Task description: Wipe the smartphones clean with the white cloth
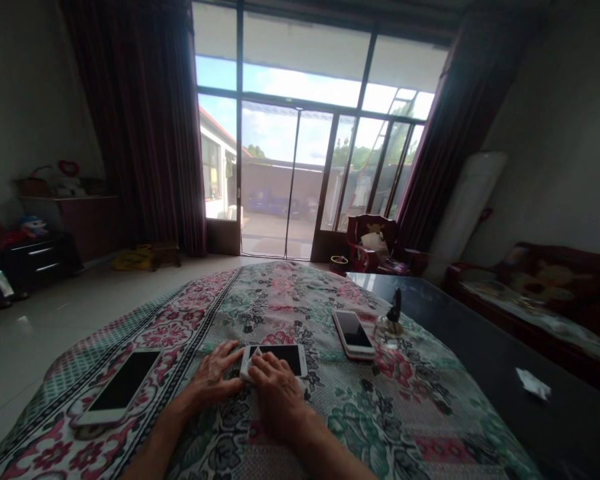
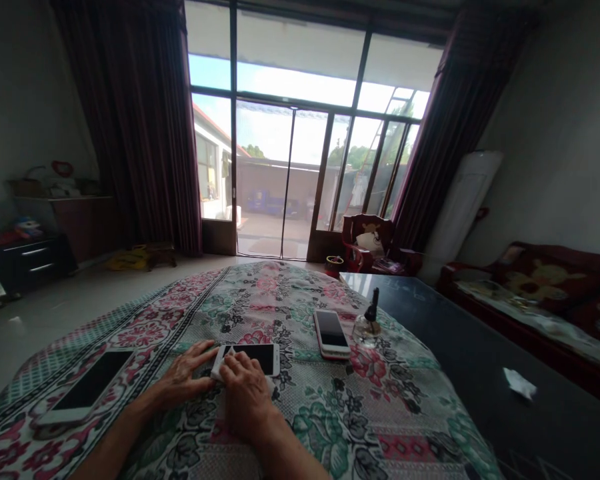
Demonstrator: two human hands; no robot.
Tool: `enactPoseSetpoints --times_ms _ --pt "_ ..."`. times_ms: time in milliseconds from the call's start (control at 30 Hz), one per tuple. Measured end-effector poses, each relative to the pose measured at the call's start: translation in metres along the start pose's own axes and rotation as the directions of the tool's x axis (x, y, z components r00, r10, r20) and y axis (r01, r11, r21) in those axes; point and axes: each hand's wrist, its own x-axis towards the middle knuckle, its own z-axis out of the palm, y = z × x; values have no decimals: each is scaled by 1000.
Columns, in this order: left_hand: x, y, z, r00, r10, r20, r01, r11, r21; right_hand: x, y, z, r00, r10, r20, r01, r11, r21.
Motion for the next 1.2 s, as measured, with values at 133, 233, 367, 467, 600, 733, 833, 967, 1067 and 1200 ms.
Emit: enactPoseSetpoints --times_ms 133,233,367,467,600,733,833,967,1067,1200 --pt "2 -1 2 1000 -18 -2 19 999 33 -14 9 -9 1000 -5 20 6 1000 -23" --pt "2 1 0 1000 -17 14 16 999 50 -30 20 -18 999 27 19 -27 999 -36" --pt "0 4 -4 999 -25 41 23 998 56 -50 38 -24 991 133 -34 -134 991 -26" --pt "0 3 -5 999 -22 34 22 1000 16 -54 48 -20 963 257 -83 -260 965 -29" --pt "0 1 -4 999 -24 30 24 1000 -10 -42 51 -11 918 375 -127 -384 922 -53" --pt "1 0 -3 1000 -19 24 19 1000 -19 -18 42 -5 923 367 -119 -374 926 -48" --pt "0 1 -3 1000 -19 16 19 1000 -17 2 32 2 925 371 -88 -373 928 -9" --pt "1 1 -2 1000 -18 -1 18 1000 -12 19 13 17 950 310 -41 -308 950 53" --pt "2 1 -1 1000 -19 -10 19 1000 -11 18 -1 21 981 193 -32 -191 979 70" --pt "1 -1 -1 1000 2 -6 -2 1000 -30 0 -2 11 996 77 -34 -75 995 61"
